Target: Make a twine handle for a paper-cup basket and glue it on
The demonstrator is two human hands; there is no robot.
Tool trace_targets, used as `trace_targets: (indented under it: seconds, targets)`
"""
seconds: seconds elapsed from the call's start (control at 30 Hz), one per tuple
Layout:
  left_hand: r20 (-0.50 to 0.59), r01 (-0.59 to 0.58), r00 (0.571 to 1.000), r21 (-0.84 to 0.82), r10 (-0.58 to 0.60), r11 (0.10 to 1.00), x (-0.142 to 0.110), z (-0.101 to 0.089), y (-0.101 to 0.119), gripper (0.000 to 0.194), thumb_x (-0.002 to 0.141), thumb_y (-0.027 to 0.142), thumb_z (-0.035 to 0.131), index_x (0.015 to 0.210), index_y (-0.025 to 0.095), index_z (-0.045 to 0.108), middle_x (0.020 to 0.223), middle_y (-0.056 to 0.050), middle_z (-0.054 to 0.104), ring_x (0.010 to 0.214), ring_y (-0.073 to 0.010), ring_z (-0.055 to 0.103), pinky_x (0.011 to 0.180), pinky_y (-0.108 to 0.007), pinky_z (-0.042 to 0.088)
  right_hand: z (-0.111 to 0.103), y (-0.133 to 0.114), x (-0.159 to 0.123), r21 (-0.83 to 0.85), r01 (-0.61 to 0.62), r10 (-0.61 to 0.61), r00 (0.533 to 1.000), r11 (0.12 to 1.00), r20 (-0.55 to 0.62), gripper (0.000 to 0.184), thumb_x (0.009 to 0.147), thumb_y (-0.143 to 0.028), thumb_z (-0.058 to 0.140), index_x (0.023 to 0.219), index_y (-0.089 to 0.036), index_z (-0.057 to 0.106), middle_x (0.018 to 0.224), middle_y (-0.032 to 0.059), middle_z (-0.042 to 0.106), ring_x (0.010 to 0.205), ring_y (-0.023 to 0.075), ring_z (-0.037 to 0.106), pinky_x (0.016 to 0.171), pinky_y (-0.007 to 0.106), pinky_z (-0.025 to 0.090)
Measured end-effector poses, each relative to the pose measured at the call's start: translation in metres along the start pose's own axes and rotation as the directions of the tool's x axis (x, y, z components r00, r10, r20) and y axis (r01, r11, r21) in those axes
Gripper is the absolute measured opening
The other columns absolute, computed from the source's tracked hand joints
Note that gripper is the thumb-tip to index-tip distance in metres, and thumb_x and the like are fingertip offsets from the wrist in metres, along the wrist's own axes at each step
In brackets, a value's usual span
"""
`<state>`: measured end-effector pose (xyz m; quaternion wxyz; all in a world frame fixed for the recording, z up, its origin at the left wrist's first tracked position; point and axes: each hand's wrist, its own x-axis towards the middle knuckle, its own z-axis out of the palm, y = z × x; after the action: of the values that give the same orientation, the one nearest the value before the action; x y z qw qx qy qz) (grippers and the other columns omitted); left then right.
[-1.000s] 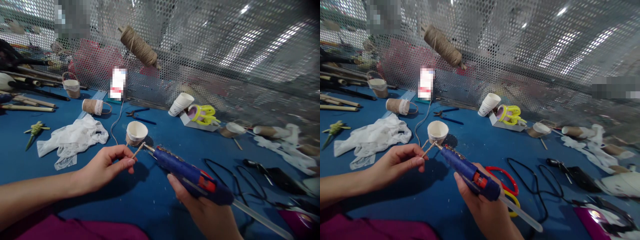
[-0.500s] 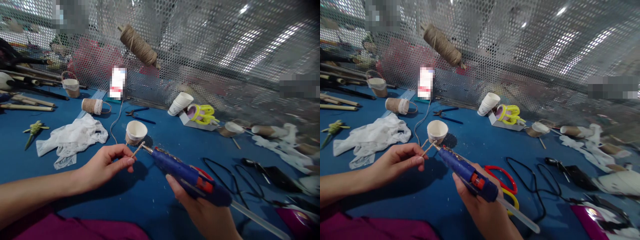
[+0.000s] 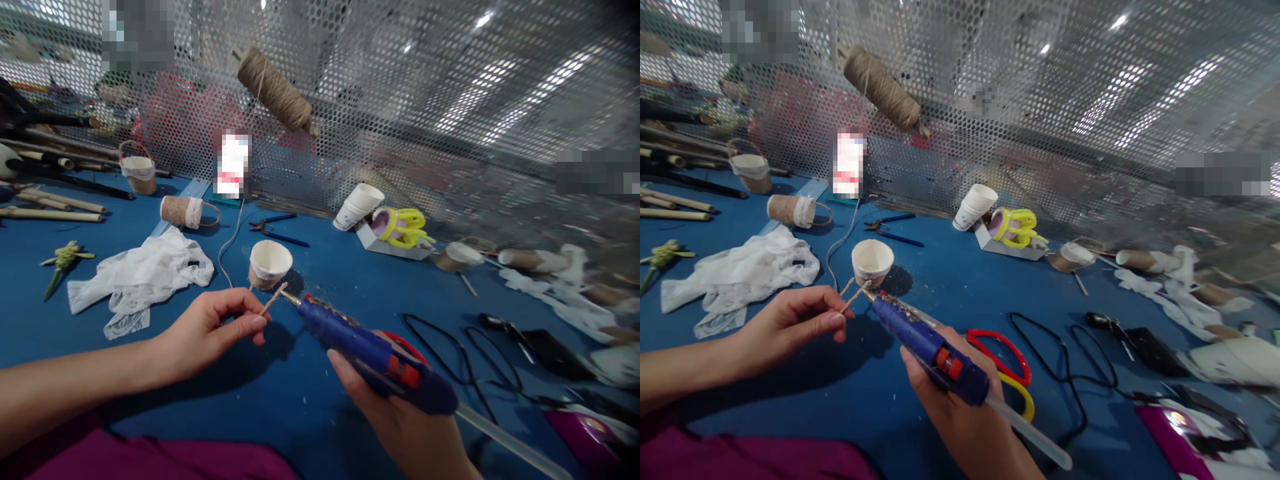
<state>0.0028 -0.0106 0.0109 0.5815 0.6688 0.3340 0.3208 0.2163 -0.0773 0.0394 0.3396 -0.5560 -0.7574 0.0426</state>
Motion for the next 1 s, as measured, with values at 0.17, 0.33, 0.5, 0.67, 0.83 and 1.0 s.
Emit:
trace_targets:
  seconds: [0.17, 0.33, 0.5, 0.67, 0.83, 1.0]
  targets:
    - [0.002, -0.002, 1.000, 0.018, 0.002, 1.000, -0.0006, -0.0007, -0.0003, 0.016, 0.083, 0.029, 0.053, 0.078, 0.015, 0.058, 0.067, 0.000, 0.063, 0.066, -0.0109, 0.055, 0.064, -0.023, 0.041, -0.0015, 0.0032, -0.0024, -0.088, 0.014, -0.015, 1.000, 0.996, -0.004, 0.012, 0.083, -0.029, 0.050, 0.080, -0.023, 0.060, 0.067, 0.0013, 0.065, 0.061, 0.0173, 0.064, 0.060, 0.027, 0.054]
    - [0.006, 0.000, 1.000, 0.008, 0.000, 1.000, -0.0007, -0.0014, -0.0001, 0.016, 0.084, 0.028, 0.052, 0.078, 0.015, 0.058, 0.068, 0.000, 0.063, 0.067, -0.0109, 0.055, 0.065, -0.023, 0.040, -0.0023, 0.0018, -0.0010, -0.043, 0.017, -0.016, 0.999, 0.999, 0.040, 0.012, 0.083, -0.026, 0.049, 0.087, -0.024, 0.060, 0.071, 0.0008, 0.066, 0.062, 0.0166, 0.064, 0.059, 0.025, 0.053]
    - [0.015, -0.001, 1.000, 0.001, 0.001, 1.000, -0.0013, -0.0018, 0.0007, 0.014, 0.084, 0.027, 0.052, 0.078, 0.015, 0.058, 0.068, 0.001, 0.063, 0.067, -0.0104, 0.055, 0.065, -0.022, 0.040, 0.0006, 0.0029, -0.0032, -0.030, 0.015, -0.016, 1.000, 0.999, -0.022, 0.004, 0.081, -0.023, 0.053, 0.081, -0.023, 0.057, 0.069, -0.0002, 0.064, 0.061, 0.0149, 0.062, 0.059, 0.024, 0.052]
    - [0.019, -0.007, 1.000, -0.005, 0.007, 1.000, -0.0021, -0.0016, 0.0009, 0.015, 0.085, 0.027, 0.051, 0.078, 0.015, 0.058, 0.068, 0.000, 0.064, 0.067, -0.0107, 0.055, 0.065, -0.023, 0.040, 0.0005, 0.0010, -0.0034, -0.030, 0.016, -0.017, 1.000, 0.999, -0.008, 0.006, 0.080, -0.024, 0.053, 0.082, -0.022, 0.058, 0.068, 0.0000, 0.064, 0.059, 0.0151, 0.062, 0.057, 0.024, 0.052]
    - [0.003, -0.005, 1.000, -0.031, 0.005, 0.999, -0.0012, -0.0007, 0.0025, 0.014, 0.083, 0.027, 0.053, 0.078, 0.016, 0.058, 0.067, 0.000, 0.063, 0.067, -0.0111, 0.055, 0.066, -0.023, 0.040, -0.0024, 0.0021, -0.0017, -0.047, 0.002, -0.002, 1.000, 0.999, -0.004, 0.012, 0.082, -0.026, 0.049, 0.074, -0.023, 0.058, 0.063, 0.0000, 0.062, 0.055, 0.0148, 0.061, 0.054, 0.025, 0.052]
    - [0.005, 0.050, 0.999, -0.148, -0.049, 0.988, 0.0003, -0.0007, 0.0050, 0.015, 0.081, 0.028, 0.054, 0.073, 0.016, 0.056, 0.063, 0.001, 0.063, 0.067, -0.0121, 0.055, 0.067, -0.025, 0.042, -0.0025, 0.0005, -0.0017, -0.042, -0.033, 0.033, 0.999, 0.999, 0.002, 0.015, 0.083, -0.028, 0.049, 0.071, -0.023, 0.057, 0.060, -0.0006, 0.061, 0.053, 0.0144, 0.060, 0.056, 0.025, 0.052]
